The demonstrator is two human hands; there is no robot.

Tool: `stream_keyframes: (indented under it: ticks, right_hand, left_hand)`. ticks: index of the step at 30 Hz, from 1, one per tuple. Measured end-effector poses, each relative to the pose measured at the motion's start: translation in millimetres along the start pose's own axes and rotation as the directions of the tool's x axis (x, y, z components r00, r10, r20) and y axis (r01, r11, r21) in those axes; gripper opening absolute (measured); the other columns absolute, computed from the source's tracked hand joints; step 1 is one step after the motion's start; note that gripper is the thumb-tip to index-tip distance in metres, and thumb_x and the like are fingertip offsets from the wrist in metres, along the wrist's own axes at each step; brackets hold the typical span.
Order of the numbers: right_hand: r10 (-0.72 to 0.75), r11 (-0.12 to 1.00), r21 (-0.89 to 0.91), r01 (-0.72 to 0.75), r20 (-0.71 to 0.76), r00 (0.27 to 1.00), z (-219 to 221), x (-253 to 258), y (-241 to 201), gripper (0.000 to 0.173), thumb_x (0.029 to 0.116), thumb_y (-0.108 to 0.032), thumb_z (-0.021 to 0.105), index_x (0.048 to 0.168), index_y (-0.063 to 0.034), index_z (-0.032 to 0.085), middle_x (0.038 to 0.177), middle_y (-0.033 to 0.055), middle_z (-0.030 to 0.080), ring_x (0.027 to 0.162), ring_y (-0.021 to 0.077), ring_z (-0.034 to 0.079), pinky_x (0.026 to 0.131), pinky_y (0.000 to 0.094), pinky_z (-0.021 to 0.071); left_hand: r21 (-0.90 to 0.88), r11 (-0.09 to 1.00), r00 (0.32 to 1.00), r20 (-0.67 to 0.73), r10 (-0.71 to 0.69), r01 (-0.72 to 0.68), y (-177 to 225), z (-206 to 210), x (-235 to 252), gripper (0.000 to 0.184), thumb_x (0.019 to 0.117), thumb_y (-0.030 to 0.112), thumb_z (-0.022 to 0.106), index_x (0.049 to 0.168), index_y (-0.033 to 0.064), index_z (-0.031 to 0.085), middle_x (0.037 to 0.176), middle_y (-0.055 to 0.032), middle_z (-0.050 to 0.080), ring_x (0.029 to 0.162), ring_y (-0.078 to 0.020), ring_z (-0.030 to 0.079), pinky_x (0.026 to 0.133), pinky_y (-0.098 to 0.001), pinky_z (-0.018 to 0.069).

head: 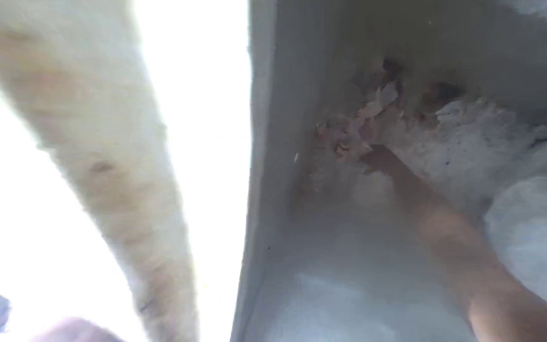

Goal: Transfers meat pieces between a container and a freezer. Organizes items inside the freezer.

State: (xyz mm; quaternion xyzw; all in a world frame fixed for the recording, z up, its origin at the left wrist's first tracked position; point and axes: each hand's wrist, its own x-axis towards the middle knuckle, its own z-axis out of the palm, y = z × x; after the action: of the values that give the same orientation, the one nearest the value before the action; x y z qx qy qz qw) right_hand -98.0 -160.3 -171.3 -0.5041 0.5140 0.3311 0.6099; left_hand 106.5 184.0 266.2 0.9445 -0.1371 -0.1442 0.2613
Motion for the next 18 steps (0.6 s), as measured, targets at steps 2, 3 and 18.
stream_keyframes:
  ticks: [2, 3, 18]
  right_hand:
    - [0.065, 0.996, 0.068, -0.066, 0.004, 0.998, -17, -94, -48, 0.047, 0.1047, -0.022, 0.060, 0.149, -0.0114, 0.047, 0.134, 0.0171, 0.062, 0.112, 0.0315, 0.066, 0.093, 0.0518, 0.0560]
    - [0.006, 0.998, 0.063, -0.003, -0.058, 0.998, -22, -145, -63, 0.043, 0.1038, -0.023, 0.062, 0.144, -0.0133, 0.051, 0.129, 0.0143, 0.065, 0.107, 0.0273, 0.066, 0.092, 0.0476, 0.0551]
    - [-0.798, -0.084, -0.380, 0.921, 0.579, 0.166, 219, -471, -367, 0.033, 0.0870, -0.028, 0.079, 0.118, -0.0196, 0.073, 0.125, 0.0144, 0.063, 0.114, 0.0292, 0.063, 0.091, 0.0507, 0.0560]
  left_hand:
    - [0.216, 0.968, 0.992, 0.051, 0.117, -0.125, 1, 11, 9, 0.049, 0.1099, 0.042, 0.033, 0.139, 0.0093, 0.055, 0.135, -0.0066, 0.059, 0.127, -0.0176, 0.056, 0.105, -0.0389, 0.0463]
    - [0.302, 0.941, 0.986, 0.110, 0.126, -0.154, 18, 15, 18, 0.056, 0.1092, 0.044, 0.027, 0.150, 0.0123, 0.048, 0.152, -0.0070, 0.050, 0.143, -0.0200, 0.045, 0.118, -0.0425, 0.0381]
    - [0.241, 0.962, 0.991, 0.074, 0.110, -0.125, 95, 5, 26, 0.032, 0.0868, 0.037, 0.076, 0.102, 0.0085, 0.075, 0.106, -0.0160, 0.071, 0.102, -0.0342, 0.067, 0.085, -0.0533, 0.0557]
